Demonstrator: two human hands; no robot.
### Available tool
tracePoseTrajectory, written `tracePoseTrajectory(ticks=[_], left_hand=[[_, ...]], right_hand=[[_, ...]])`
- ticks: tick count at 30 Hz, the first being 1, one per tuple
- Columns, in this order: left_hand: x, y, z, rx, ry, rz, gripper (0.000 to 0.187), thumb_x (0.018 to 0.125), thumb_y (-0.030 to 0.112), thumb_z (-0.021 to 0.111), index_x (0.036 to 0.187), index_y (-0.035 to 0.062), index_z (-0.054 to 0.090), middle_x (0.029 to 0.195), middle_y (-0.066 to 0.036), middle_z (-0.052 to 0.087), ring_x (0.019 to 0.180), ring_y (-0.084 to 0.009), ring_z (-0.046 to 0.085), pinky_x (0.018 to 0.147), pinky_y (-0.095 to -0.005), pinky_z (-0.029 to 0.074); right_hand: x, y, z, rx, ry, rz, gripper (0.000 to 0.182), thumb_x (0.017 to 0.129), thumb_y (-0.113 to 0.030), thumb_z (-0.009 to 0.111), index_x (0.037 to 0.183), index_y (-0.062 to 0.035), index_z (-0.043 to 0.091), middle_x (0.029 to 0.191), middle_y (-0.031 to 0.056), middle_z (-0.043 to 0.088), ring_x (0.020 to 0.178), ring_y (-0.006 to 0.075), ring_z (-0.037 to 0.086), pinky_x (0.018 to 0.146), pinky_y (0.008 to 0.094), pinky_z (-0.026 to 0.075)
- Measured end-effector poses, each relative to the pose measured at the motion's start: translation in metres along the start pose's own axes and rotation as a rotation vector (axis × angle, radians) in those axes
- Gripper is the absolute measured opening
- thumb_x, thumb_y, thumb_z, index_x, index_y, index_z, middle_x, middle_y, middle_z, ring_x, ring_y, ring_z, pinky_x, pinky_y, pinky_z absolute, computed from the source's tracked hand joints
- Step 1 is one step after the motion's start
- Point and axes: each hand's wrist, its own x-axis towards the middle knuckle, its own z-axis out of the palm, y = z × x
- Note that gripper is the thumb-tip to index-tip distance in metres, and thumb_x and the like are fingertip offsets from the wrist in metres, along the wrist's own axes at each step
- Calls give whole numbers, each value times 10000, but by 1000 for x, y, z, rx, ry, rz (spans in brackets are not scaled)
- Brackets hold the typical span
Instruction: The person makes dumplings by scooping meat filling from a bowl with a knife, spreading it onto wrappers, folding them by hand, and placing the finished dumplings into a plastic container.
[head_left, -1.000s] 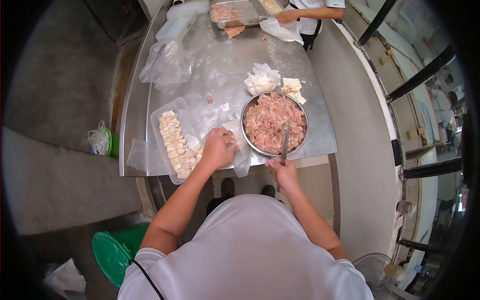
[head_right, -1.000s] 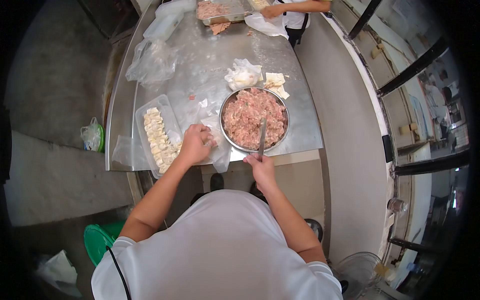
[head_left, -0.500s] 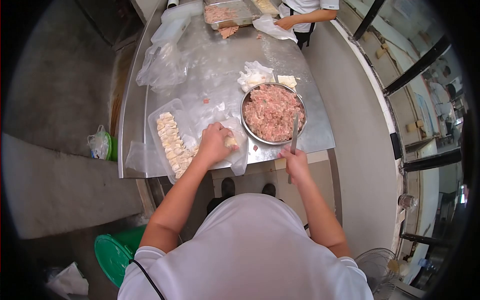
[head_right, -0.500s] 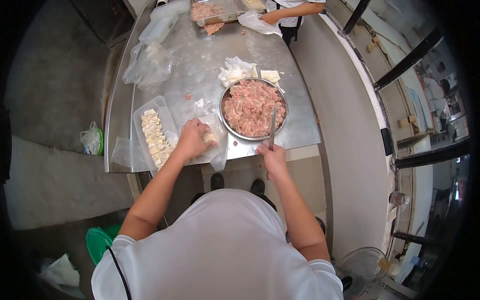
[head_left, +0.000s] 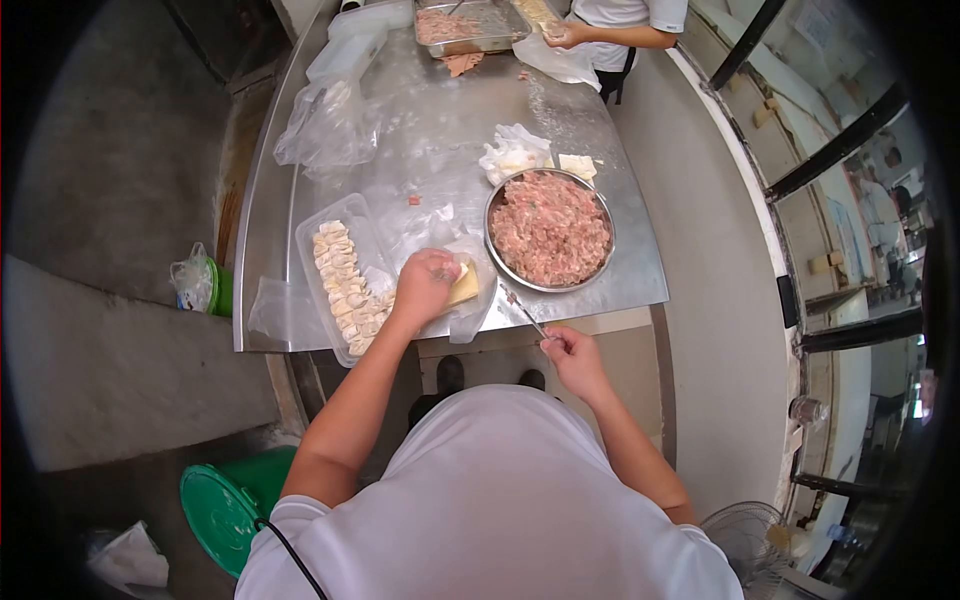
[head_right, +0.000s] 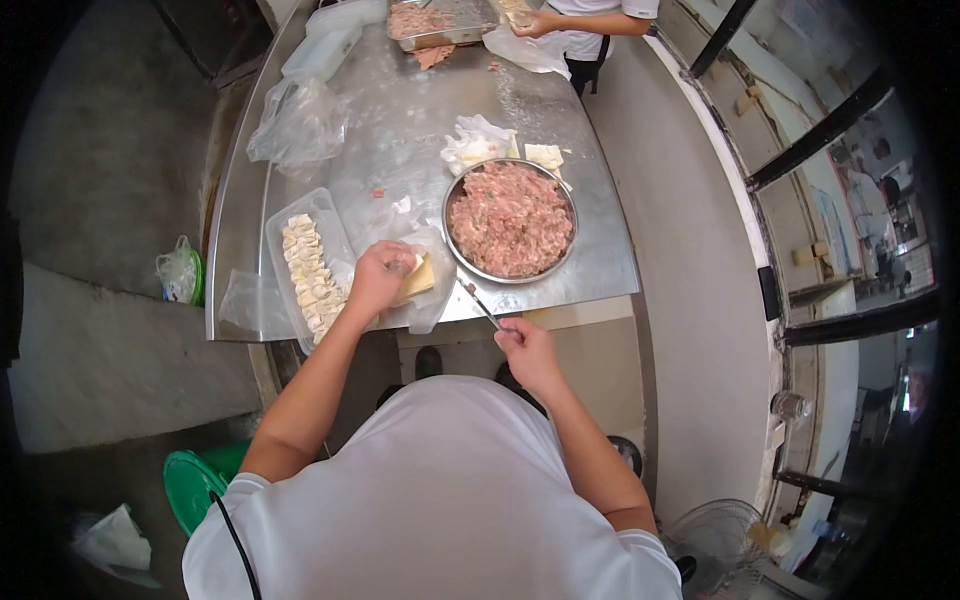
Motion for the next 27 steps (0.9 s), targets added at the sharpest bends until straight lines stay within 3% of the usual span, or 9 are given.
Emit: tracePoseTrajectory(ticks=[3,6,9,15,18,19,20,23,27], left_hand=[[1,5,-13,-326,-9,-400,175,955,157,668,1009,9,745,1136,-106,710,1049,-231,659,924,-312,493],[3,-4,-22,-765,87,-524,228,1005,172,633,1119,-16,694,1149,-120,692,1069,-199,659,940,-331,517],[4,-7,-32,-1247,112,-622,334,1046,191,566,1288,-38,570,1253,-161,651,1133,-240,649,1004,-377,514],[-1,24,-48,-1671,29,-723,391,1087,253,445,1371,-11,493,1365,-169,592,1282,-308,581,1111,-467,457],[-8,23,-34,-1536,88,-684,426,1084,282,444,1376,-24,501,1397,-168,587,1311,-307,560,1153,-467,416],[-10,28,-32,-1558,39,-676,436,1081,278,450,1391,-25,490,1410,-168,579,1318,-310,554,1159,-467,408],[-13,33,-32,-1578,-9,-666,446,1079,275,455,1406,-27,478,1423,-168,571,1326,-313,548,1166,-468,400],[-19,38,-27,-1716,-122,-656,467,1069,263,470,1447,-12,444,1450,-171,550,1343,-327,533,1175,-489,383],[-30,39,-9,-1710,-141,-685,482,1071,271,459,1468,0,421,1451,-170,548,1354,-334,522,1182,-498,373]], right_hand=[[-1,-3,1,-23,9,-7,274,930,-155,710,1141,19,707,757,8,609,682,96,518,639,274,461],[1,-1,3,-35,17,-39,274,935,-159,701,1147,15,711,758,19,616,678,103,519,640,277,462],[4,2,5,-36,11,-58,280,944,-156,688,1166,14,704,775,33,637,694,112,553,657,288,482],[0,-20,0,48,27,-11,290,976,-142,631,1219,8,678,843,88,700,774,148,661,723,321,532],[6,-39,-25,-174,136,-146,277,978,-111,596,1222,-17,688,890,137,724,791,223,696,743,345,540],[10,-46,-34,-277,179,-223,275,976,-99,586,1219,-27,693,907,153,730,793,254,704,748,352,541],[11,-56,-40,-414,286,-350,212,962,-59,590,1129,1,707,806,124,683,692,223,653,653,377,517],[13,-85,-62,-834,261,-455,234,911,-50,594,1098,-59,734,850,147,699,756,327,681,671,448,524],[24,-97,-69,-1040,208,-384,302,839,-19,582,1088,-85,742,890,155,702,829,351,702,724,472,555]])
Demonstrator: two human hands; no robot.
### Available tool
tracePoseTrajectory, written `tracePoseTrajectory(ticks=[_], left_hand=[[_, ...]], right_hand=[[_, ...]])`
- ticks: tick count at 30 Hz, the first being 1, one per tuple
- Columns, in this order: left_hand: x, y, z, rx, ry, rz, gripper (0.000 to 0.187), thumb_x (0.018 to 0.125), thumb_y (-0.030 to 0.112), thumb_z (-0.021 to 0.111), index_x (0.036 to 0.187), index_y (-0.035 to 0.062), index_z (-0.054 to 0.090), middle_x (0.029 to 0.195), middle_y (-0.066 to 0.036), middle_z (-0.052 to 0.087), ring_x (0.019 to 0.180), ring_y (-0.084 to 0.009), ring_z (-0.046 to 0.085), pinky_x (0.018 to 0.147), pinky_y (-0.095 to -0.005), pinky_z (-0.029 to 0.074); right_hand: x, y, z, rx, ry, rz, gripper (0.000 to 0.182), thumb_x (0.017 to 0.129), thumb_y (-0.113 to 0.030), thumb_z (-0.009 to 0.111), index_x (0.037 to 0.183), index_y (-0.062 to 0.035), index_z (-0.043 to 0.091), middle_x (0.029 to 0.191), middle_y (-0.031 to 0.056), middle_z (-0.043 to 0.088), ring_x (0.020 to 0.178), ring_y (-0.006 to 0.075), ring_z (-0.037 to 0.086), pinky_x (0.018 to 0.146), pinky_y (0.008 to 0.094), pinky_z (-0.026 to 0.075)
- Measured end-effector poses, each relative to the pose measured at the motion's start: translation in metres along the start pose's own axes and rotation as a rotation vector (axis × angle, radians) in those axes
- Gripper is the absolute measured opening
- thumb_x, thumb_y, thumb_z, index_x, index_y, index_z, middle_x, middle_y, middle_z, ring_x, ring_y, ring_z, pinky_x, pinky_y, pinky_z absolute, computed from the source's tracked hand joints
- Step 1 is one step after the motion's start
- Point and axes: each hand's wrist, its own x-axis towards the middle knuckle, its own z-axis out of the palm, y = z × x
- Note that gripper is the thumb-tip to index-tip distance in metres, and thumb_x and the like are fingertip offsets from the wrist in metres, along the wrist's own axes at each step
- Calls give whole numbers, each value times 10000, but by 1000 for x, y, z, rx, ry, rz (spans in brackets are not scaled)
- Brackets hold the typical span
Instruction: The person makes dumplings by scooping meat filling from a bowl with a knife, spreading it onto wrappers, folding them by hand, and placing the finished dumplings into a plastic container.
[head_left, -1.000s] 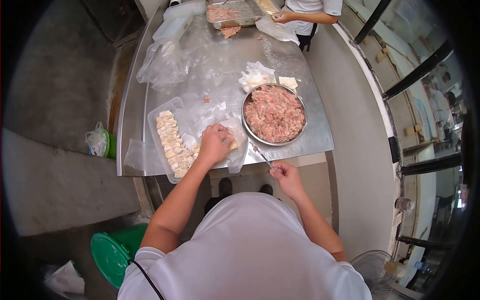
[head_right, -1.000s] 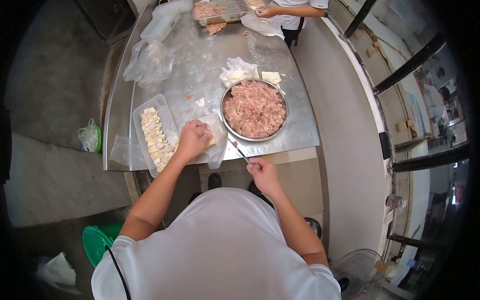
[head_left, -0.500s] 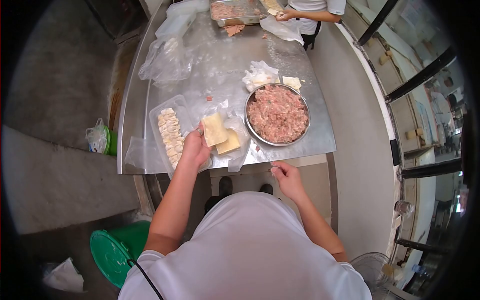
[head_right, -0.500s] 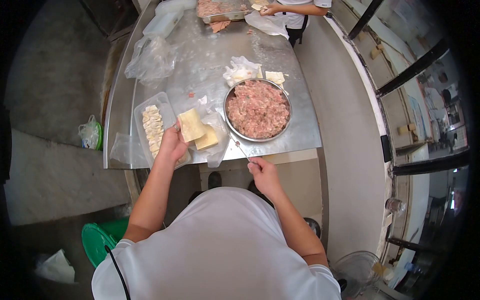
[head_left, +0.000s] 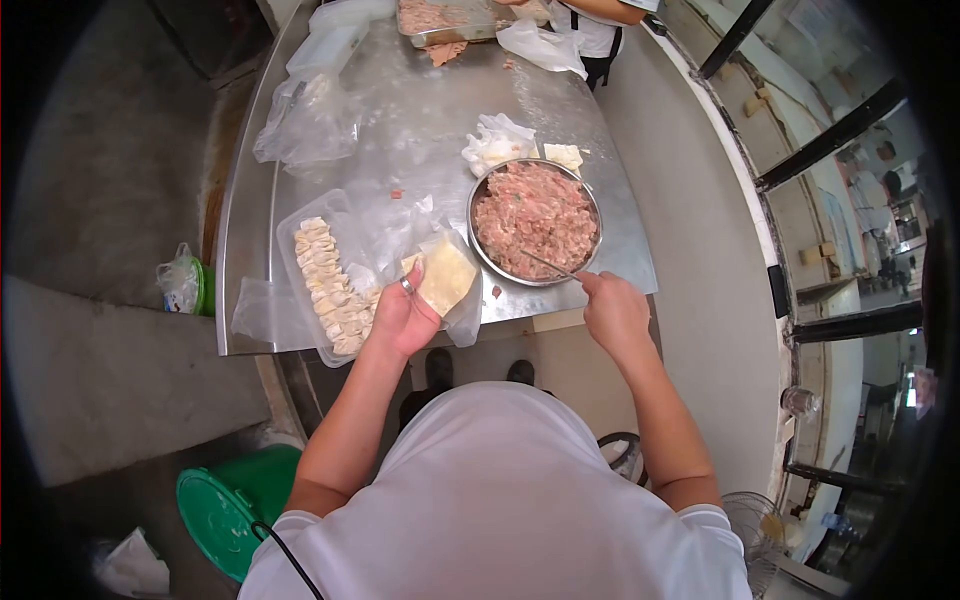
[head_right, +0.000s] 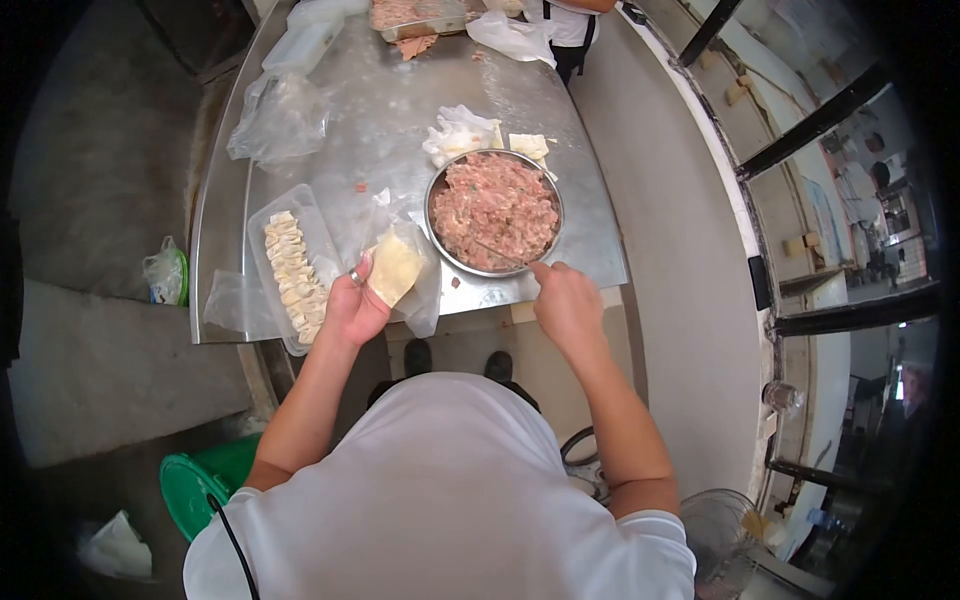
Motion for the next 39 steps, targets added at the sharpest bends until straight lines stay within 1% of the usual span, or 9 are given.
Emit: tracePoseTrajectory(ticks=[8,11,17,20,23,26,29,33,39], left_hand=[[-7,-30,-2,-76,11,-89,485,1056,317,497,1452,42,450,1429,-133,574,1329,-309,545,1169,-467,390],[-5,-33,-10,-81,85,-86,470,1060,302,490,1450,44,451,1426,-133,574,1324,-310,547,1167,-468,390],[-3,-33,-8,-35,180,-21,447,1065,270,465,1445,36,449,1426,-146,569,1321,-317,547,1163,-470,393],[0,-34,-5,-8,206,-10,450,1067,259,444,1447,18,436,1427,-165,560,1322,-333,543,1161,-485,393],[1,-34,13,-7,222,-26,440,1075,237,400,1441,-6,427,1416,-187,553,1329,-354,529,1152,-509,397],[17,-40,9,18,183,-86,448,1087,247,347,1442,-20,406,1425,-197,534,1328,-364,522,1156,-522,389],[29,-51,15,40,190,-95,465,1099,270,290,1449,-24,375,1443,-199,508,1318,-365,524,1164,-523,380],[38,-58,30,-114,205,-88,465,1109,284,254,1443,-23,354,1446,-191,489,1311,-358,523,1160,-517,384],[49,-46,13,-62,278,106,439,1113,287,275,1419,-8,384,1398,-176,517,1298,-331,530,1127,-519,420]], right_hand=[[29,11,22,-192,-136,-156,158,838,-62,588,951,-64,698,966,171,718,842,324,734,728,443,591],[28,11,20,-213,-250,-154,354,792,-24,593,1118,-97,711,979,144,713,882,337,710,769,463,573],[31,15,6,-22,-357,-74,269,825,-40,604,1057,-49,739,935,174,729,867,373,700,768,488,540],[30,36,22,192,-270,-117,217,876,-47,580,1012,-37,748,851,163,728,759,296,706,686,428,534],[30,43,28,635,-508,165,240,955,-88,610,1156,-34,730,743,75,680,686,160,621,665,337,493],[11,30,30,853,-398,254,274,966,-71,583,1189,-75,743,741,40,655,677,97,560,647,310,482],[-15,4,38,906,-253,166,305,954,-69,610,1234,-98,727,767,69,645,686,163,600,660,340,496],[-39,-28,51,266,68,-171,495,852,1,637,1288,-222,709,833,102,542,778,313,601,683,425,506],[-66,-16,49,196,149,-103,523,812,21,627,1270,-216,712,830,100,545,784,300,604,679,441,508]])
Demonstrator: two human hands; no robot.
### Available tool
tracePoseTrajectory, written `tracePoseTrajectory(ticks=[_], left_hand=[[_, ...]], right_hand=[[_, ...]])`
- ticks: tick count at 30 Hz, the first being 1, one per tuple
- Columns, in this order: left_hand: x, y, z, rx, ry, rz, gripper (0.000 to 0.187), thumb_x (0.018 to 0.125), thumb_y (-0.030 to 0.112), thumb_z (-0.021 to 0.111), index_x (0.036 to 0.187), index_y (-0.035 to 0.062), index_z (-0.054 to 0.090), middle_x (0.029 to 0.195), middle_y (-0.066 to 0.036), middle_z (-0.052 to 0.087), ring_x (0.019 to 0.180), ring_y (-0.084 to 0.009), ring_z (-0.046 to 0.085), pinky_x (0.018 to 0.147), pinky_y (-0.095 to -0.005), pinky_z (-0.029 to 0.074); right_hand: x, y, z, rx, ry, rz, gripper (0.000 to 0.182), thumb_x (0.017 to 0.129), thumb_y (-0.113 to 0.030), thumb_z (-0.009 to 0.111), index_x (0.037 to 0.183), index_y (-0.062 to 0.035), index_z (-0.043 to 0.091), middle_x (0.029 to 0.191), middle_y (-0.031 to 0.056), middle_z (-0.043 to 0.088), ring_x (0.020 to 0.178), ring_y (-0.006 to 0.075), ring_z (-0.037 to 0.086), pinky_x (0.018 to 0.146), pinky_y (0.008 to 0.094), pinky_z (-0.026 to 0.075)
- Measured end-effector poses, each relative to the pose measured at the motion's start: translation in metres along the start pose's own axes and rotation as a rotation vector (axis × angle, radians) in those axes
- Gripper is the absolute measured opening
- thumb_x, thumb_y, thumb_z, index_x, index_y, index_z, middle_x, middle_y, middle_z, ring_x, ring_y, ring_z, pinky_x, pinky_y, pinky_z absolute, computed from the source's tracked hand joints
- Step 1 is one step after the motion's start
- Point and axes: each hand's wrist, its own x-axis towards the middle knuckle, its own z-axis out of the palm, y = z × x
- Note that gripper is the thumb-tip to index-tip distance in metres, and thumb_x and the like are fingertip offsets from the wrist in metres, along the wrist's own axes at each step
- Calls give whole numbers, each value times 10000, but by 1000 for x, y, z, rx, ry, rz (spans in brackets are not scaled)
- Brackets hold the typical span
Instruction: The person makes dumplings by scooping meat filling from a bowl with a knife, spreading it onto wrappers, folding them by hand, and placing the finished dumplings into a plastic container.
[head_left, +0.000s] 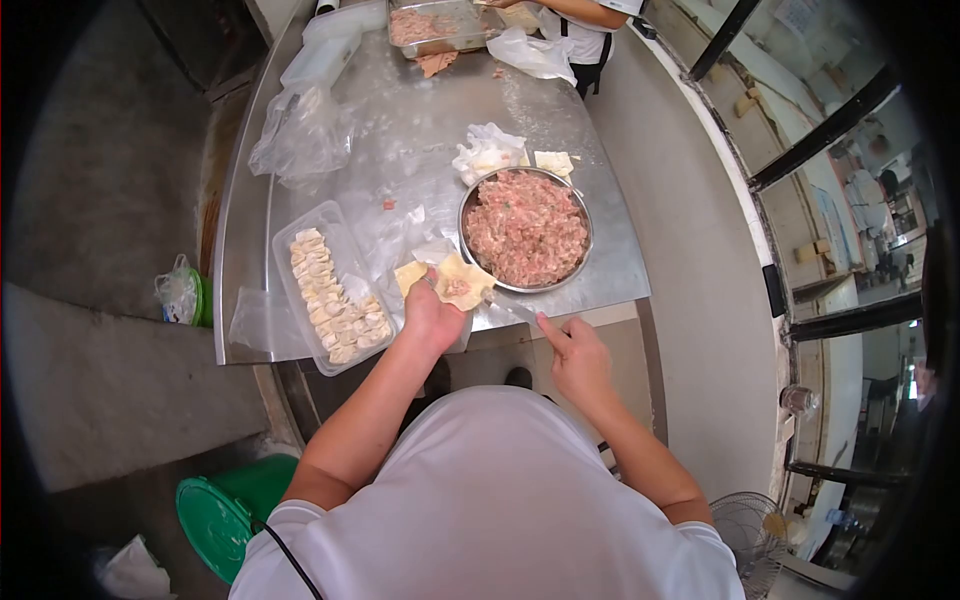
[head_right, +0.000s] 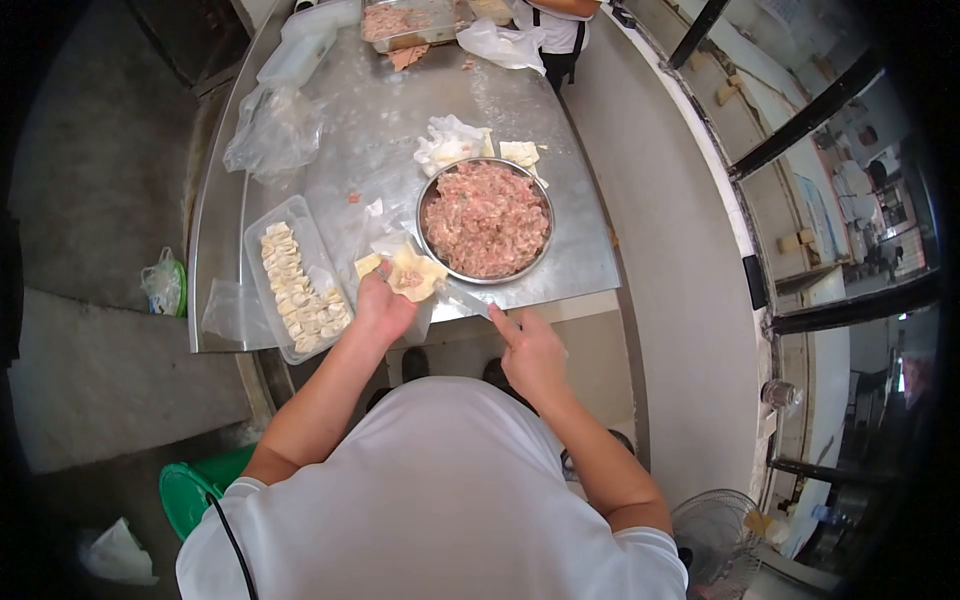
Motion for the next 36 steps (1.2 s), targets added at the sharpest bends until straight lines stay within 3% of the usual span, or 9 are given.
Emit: tracePoseTrajectory(ticks=[5,9,12,17,22,30,33,36], left_hand=[[-39,6,-10,159,29,-34,398,1099,258,373,1382,-11,448,1318,-158,580,1229,-330,580,1107,-506,443],[-64,-27,-60,336,55,-185,352,1067,206,447,1340,-11,498,1254,-140,619,1176,-319,614,1092,-502,457],[-47,-61,-112,398,68,-277,335,1034,185,483,1302,-9,533,1236,-133,632,1146,-306,628,1072,-491,469],[-8,-101,-146,175,12,-124,349,1025,258,488,1250,7,577,1204,-135,651,1144,-303,626,1053,-475,473],[-14,-111,-119,-101,62,-71,453,1049,409,452,1242,23,588,1230,-145,650,1177,-320,607,1086,-471,436],[-50,-127,-88,-187,77,74,458,1055,398,442,1281,16,556,1231,-141,632,1179,-309,597,1090,-461,432],[-57,-128,-76,-195,79,106,442,1058,383,437,1291,25,554,1243,-124,632,1183,-296,602,1087,-453,441],[-63,-128,-56,-185,120,117,423,1062,358,431,1305,34,555,1266,-108,634,1192,-280,607,1083,-431,452]], right_hand=[[-1,4,-9,44,-152,100,480,840,-11,599,1264,-206,710,840,126,594,797,328,644,689,468,524],[10,9,2,28,-256,146,393,906,-64,563,1256,-166,712,865,163,637,819,376,662,726,496,524],[22,28,24,-49,-302,108,450,845,-33,581,1250,-181,711,963,167,678,862,374,682,752,495,546],[23,53,42,48,-374,-11,448,855,-45,573,1260,-184,703,941,176,670,850,383,677,738,507,546],[-2,55,43,103,-383,-122,434,866,-44,576,1254,-190,708,906,160,645,806,373,664,715,497,545],[-29,89,16,100,-335,-335,498,829,-25,612,1279,-217,705,862,97,605,771,311,650,678,452,541],[-26,88,-24,103,-355,-309,485,829,-27,614,1268,-210,711,873,102,606,772,321,649,680,455,539],[-14,91,-47,151,-202,-259,466,836,-30,612,1267,-182,705,844,120,613,751,339,651,680,461,537]])
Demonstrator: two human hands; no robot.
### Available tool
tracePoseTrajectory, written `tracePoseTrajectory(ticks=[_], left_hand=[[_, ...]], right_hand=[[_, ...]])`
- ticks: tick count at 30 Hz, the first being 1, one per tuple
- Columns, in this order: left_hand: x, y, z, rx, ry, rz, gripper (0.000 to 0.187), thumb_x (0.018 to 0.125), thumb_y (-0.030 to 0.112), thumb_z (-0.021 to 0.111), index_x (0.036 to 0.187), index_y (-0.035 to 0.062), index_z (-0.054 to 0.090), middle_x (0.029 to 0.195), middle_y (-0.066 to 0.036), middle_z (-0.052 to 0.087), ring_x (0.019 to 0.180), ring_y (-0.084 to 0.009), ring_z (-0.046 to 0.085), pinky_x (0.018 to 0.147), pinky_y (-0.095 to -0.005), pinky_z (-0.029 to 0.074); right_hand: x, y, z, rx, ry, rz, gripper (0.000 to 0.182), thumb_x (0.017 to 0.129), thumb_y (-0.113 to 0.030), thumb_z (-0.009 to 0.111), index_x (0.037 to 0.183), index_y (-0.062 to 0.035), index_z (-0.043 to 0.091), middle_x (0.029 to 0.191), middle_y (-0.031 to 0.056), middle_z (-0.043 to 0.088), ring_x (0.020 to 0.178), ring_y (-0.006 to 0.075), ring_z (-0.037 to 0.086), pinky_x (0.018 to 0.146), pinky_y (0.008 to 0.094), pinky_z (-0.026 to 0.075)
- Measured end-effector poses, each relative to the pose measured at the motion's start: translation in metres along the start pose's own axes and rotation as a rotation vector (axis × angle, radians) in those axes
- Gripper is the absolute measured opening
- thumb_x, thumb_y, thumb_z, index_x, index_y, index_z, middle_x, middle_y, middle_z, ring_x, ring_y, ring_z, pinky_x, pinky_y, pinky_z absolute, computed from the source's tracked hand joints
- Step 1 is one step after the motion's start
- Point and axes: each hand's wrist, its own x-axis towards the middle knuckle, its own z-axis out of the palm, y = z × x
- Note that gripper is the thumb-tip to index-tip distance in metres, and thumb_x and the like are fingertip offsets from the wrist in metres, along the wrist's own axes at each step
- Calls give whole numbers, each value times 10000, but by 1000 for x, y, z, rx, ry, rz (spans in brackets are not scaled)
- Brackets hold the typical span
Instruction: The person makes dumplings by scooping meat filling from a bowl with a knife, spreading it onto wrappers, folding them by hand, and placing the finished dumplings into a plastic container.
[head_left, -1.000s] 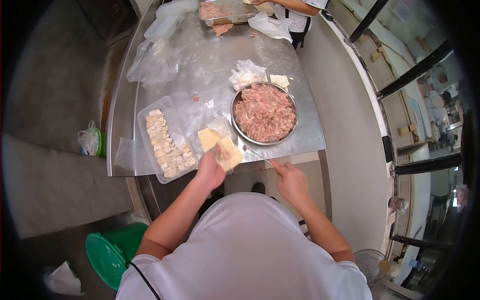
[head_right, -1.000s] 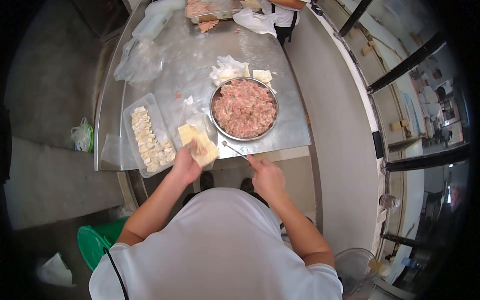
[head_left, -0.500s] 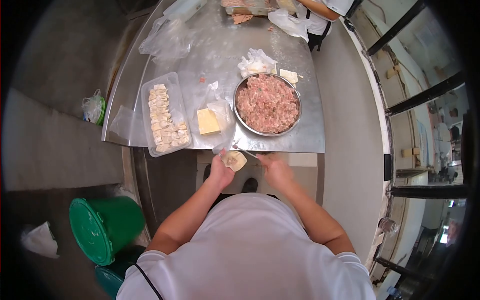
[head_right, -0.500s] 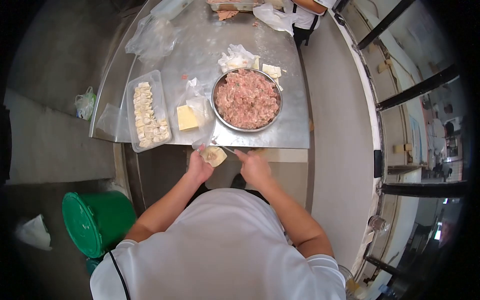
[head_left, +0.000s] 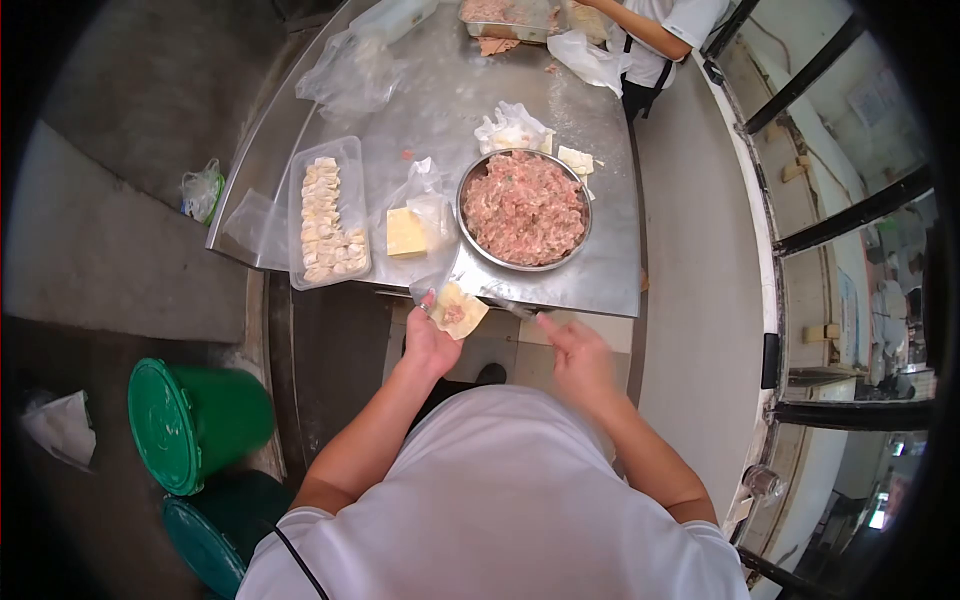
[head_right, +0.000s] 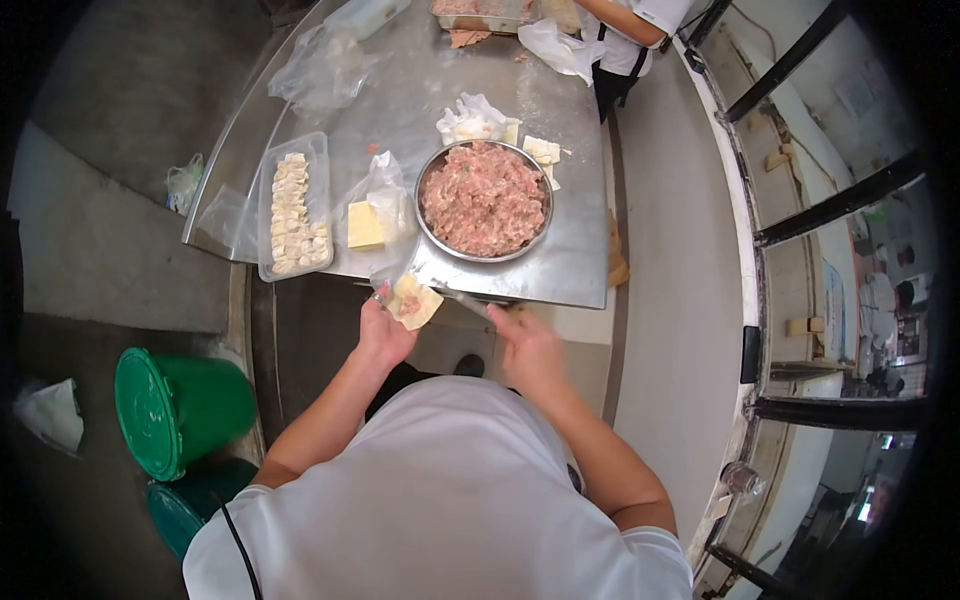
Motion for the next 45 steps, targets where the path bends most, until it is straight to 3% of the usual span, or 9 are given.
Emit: tracePoseTrajectory(ticks=[9,18,24,27,30,33,34,37,45], left_hand=[[16,-6,17,139,-50,-23,407,1064,307,418,1313,26,575,1290,-115,644,1207,-267,612,1097,-393,448],[25,11,11,145,-51,-55,434,1062,324,410,1319,8,560,1289,-143,641,1211,-300,607,1097,-420,443],[36,18,25,227,-51,-80,421,1062,316,405,1307,11,559,1281,-137,632,1205,-294,602,1091,-424,442],[44,22,29,247,-81,-128,434,1070,334,392,1320,16,549,1291,-130,625,1214,-284,594,1096,-421,436],[45,27,34,245,-121,-161,467,1077,375,379,1341,20,528,1302,-132,614,1236,-286,577,1114,-429,419],[38,38,47,166,-120,-209,506,1080,414,372,1381,23,487,1334,-140,588,1259,-299,557,1131,-448,401],[34,42,53,127,-110,-230,521,1081,425,371,1397,24,470,1347,-143,577,1266,-303,549,1135,-455,395],[17,59,74,73,-117,-163,537,1080,432,367,1431,29,426,1380,-145,546,1284,-316,532,1137,-478,390],[20,83,79,148,-163,-105,539,1078,442,379,1434,38,405,1327,-136,555,1239,-311,543,1133,-484,388]], right_hand=[[101,-7,-27,-426,-241,119,294,806,-47,611,1079,-80,717,922,178,727,886,330,725,752,444,584],[112,-5,-20,-346,-375,144,232,810,-55,586,989,-51,735,898,200,734,913,359,720,808,463,572],[96,26,0,175,-224,279,347,908,-30,564,1202,-78,740,741,183,675,662,288,635,659,424,495],[91,24,10,567,-328,595,353,951,-54,578,1285,-79,691,702,135,631,631,233,578,662,380,490],[75,6,20,630,-228,600,358,965,-40,569,1299,-95,685,740,111,625,671,187,567,670,348,491],[56,-30,24,380,-99,311,387,944,-24,592,1293,-148,706,806,115,658,734,201,613,676,344,502],[50,-36,30,193,-28,147,465,867,-9,623,1272,-215,719,885,132,661,799,312,648,708,404,524],[41,-54,40,-149,60,106,460,840,2,649,1240,-210,733,795,93,572,744,294,606,648,418,503],[54,-89,28,-181,185,11,512,792,12,662,1242,-223,729,789,82,533,730,262,580,604,415,480]])
